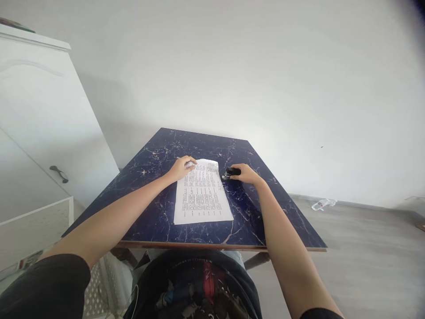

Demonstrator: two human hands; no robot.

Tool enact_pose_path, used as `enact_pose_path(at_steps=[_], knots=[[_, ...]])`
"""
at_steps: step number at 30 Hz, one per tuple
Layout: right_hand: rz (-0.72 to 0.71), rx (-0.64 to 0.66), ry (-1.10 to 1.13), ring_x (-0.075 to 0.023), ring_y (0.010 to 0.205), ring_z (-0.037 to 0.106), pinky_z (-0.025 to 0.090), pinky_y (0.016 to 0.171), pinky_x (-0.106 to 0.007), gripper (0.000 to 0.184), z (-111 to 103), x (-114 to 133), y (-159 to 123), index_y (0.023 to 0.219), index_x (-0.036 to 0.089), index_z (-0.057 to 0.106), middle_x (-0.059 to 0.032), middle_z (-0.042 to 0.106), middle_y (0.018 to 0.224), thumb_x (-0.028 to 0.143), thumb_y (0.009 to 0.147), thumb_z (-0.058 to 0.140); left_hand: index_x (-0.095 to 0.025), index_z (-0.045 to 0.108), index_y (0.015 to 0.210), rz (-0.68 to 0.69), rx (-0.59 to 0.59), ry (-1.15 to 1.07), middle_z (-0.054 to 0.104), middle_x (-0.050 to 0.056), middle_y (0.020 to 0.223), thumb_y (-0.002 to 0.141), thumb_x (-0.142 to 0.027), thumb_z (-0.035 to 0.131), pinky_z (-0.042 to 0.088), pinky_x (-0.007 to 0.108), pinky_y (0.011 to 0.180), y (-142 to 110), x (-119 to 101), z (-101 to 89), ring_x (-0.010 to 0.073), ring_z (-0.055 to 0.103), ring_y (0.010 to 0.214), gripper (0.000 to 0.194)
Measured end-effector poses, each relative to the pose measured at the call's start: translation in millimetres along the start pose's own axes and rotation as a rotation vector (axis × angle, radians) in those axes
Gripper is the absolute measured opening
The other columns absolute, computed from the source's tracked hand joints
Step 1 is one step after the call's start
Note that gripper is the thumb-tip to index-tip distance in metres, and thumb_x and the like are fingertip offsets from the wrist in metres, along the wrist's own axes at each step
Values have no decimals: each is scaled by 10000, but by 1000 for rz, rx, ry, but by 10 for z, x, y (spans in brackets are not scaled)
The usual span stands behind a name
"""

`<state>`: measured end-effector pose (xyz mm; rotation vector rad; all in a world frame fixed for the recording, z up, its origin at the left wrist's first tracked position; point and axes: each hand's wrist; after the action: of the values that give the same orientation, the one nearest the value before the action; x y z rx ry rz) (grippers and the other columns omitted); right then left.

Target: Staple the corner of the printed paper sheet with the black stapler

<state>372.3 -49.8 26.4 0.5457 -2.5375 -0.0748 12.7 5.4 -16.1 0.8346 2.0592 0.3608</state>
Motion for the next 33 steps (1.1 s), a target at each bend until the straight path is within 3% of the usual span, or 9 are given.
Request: enact_pose_path(at_steps=[10,21,24,26,28,31,33], knots=[[-6,-33,7,-229,804,641,452,708,-340,201,46,18,35,948,214,751,-49,751,904,337,790,763,-189,741,1038,-93,-31,-233,737,68,1028,884,-353,706,486,334,835,2,-20,-34,212,661,873,227],[-50,-17,37,-234,848,651,464,799,-376,213,143,209,57,930,216,757,-51,750,939,388,806,775,-171,744,1005,-136,-96,-301,746,92,1094,858,-331,746,509,395,954,0,-57,-14,233,684,977,218],[-40,-32,61,-228,837,656,471,782,-355,283,162,209,61,943,221,772,-51,756,942,468,806,797,-167,747,999,-148,-104,-320,746,93,1084,847,-339,761,507,400,955,0,-44,-21,232,680,968,231],[-4,-82,101,-234,865,675,484,794,-338,369,177,199,73,943,218,784,-52,765,954,574,858,734,-168,750,996,-158,-109,-334,744,92,1082,839,-342,767,507,403,956,2,-27,-21,230,678,958,235],[51,-164,128,-236,910,697,495,829,-323,499,207,203,99,938,200,789,-65,776,973,636,974,549,-176,753,989,-165,-107,-348,742,87,1083,832,-354,771,506,402,955,5,-9,-19,232,677,960,239],[169,-274,64,-220,967,716,489,889,-297,624,284,251,155,929,183,788,-81,789,1001,559,1083,315,-186,758,973,-170,-94,-373,742,79,1079,815,-377,780,507,400,949,8,3,-19,235,669,967,249],[239,-304,-8,-223,989,722,482,897,-289,580,344,300,188,919,183,789,-87,794,1001,503,1089,337,-188,762,962,-178,-84,-385,745,76,1070,805,-377,782,506,400,946,8,2,-24,234,663,964,246]])
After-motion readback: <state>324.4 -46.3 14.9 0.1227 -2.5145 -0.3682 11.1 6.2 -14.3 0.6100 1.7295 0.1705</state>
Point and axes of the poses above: each hand's wrist, its own y-axis towards the middle knuckle, its own z-axis out of the palm, x = y × z
